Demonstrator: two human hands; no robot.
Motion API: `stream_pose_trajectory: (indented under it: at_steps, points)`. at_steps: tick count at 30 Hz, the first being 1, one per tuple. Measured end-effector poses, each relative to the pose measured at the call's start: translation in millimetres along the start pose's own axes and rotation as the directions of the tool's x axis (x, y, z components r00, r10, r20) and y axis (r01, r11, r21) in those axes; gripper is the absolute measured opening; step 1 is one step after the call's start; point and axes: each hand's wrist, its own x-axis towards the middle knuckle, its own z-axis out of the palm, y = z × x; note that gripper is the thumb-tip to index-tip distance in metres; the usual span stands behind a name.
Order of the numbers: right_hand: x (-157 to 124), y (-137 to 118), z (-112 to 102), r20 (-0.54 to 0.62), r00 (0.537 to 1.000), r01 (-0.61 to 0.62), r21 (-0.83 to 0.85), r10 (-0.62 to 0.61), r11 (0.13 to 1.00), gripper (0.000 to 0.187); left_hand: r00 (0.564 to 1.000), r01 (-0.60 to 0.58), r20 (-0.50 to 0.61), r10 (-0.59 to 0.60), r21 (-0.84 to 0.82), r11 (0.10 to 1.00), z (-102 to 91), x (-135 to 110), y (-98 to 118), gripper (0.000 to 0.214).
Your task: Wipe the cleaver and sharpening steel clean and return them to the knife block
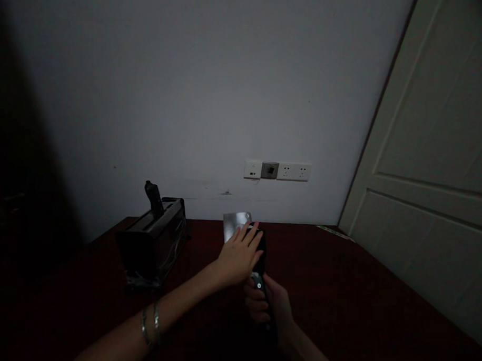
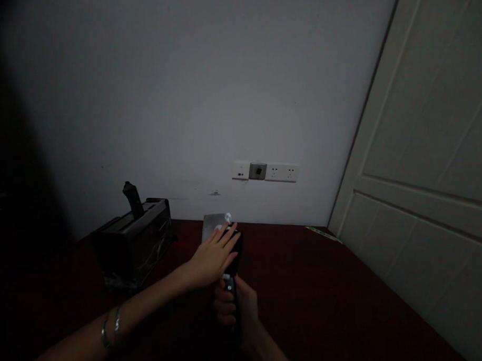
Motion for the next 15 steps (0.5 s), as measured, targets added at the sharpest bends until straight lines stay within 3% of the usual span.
stream_pose_trajectory:
  at_steps: [6, 8, 13, 15]
  points:
    - [-1, 9, 3, -0.005, 0.997, -0.073, 0.025, 0.073, 0.997, 0.031, 0.992, 0.123, 0.017, -0.124, 0.026, 0.992, 5.8, 24, -49, 0.047]
    - [0, 5, 3, -0.007, 0.998, -0.06, 0.027, 0.06, 0.998, 0.03, 0.995, 0.103, 0.018, -0.103, 0.025, 0.994, 4.6, 21, -46, 0.048]
    - [0, -7, 2, -0.024, 1.0, -0.016, 0.041, 0.017, 0.999, 0.033, 0.997, -0.068, 0.042, 0.069, -0.021, 0.997, -8.0, -8, -10, 0.048]
    - [-2, -7, 1, -0.039, 0.999, -0.021, 0.056, 0.023, 0.998, 0.033, 0.994, -0.094, 0.049, 0.096, -0.036, 0.995, -9.8, -11, -9, 0.048]
